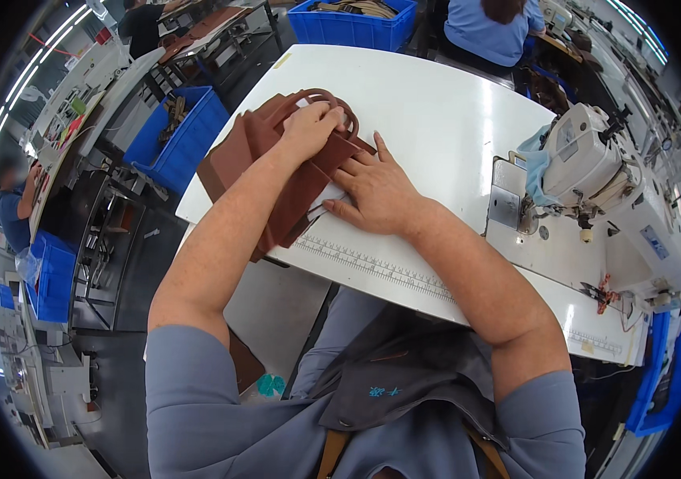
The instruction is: The recorder is using an industrial sewing machine to assemble leather bags, sewing linings and panels together.
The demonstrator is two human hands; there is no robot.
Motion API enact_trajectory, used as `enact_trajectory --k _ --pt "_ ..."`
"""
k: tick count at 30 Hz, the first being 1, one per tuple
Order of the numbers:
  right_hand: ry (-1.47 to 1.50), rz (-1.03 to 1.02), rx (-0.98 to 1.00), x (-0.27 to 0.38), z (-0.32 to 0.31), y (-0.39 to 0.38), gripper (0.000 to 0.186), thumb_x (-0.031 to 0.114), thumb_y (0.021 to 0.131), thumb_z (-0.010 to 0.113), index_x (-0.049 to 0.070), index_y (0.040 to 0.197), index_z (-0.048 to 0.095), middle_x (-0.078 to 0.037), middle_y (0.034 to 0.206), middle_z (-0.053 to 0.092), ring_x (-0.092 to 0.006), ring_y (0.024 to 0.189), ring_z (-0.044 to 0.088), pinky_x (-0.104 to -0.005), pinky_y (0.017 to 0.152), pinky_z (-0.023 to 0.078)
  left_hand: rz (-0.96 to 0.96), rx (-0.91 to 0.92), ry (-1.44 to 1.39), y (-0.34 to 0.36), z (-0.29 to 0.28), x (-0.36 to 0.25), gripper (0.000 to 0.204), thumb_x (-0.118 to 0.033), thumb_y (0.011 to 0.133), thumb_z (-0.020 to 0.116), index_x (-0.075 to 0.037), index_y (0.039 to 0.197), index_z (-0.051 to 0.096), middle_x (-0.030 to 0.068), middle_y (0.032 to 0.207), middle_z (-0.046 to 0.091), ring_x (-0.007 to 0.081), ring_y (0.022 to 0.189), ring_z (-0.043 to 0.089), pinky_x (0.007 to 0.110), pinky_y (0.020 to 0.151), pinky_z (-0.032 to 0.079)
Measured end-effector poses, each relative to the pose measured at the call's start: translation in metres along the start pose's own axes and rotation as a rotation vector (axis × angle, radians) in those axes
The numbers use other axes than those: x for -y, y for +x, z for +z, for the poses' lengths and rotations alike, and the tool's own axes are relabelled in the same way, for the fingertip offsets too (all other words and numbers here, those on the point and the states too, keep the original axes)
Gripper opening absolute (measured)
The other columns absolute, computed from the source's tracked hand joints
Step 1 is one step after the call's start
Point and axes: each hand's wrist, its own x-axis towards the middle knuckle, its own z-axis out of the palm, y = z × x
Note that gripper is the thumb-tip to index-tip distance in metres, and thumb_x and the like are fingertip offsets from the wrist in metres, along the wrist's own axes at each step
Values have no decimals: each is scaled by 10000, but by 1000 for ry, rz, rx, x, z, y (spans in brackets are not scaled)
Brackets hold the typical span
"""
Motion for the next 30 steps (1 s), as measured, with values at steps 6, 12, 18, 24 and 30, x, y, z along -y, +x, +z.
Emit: enact_trajectory --k 6,12,18,24,30 --pt "45 16 43 -2 -6 0 581 491 998 502 131 1455 515 -140 1492 503 -331 1463 371 -681 1221 106 -81 43 214 3 -11 -17 495 -585 928 618 -104 875 726 50 826 709 232 888 663 393 950 422" --pt "15 37 90 0 -14 4 550 496 978 532 125 1382 573 -123 1480 525 -322 1477 360 -678 1221 126 354 114 417 1 -29 -7 499 -573 856 723 -102 693 716 49 700 632 223 823 603 454 1033 287" --pt "33 30 12 -3 1 5 574 513 979 516 135 1407 572 -77 1526 503 -290 1514 316 -659 1231 125 69 -236 -275 -5 -48 11 298 -281 902 744 8 829 728 -14 726 647 73 662 545 290 573 449" --pt "28 22 -2 -1 3 7 645 567 991 458 147 1476 526 -35 1572 462 -265 1527 294 -636 1243 104 109 -555 -769 -53 -172 -19 208 -205 935 686 -95 821 552 -13 658 534 117 522 511 261 513 455" --pt "-9 -8 -4 -5 0 1 640 551 996 469 135 1480 516 -69 1580 445 -292 1514 311 -629 1240 115 542 -455 -738 -120 -200 -115 328 -156 1011 513 -150 685 473 -22 583 337 101 698 382 290 738 382"
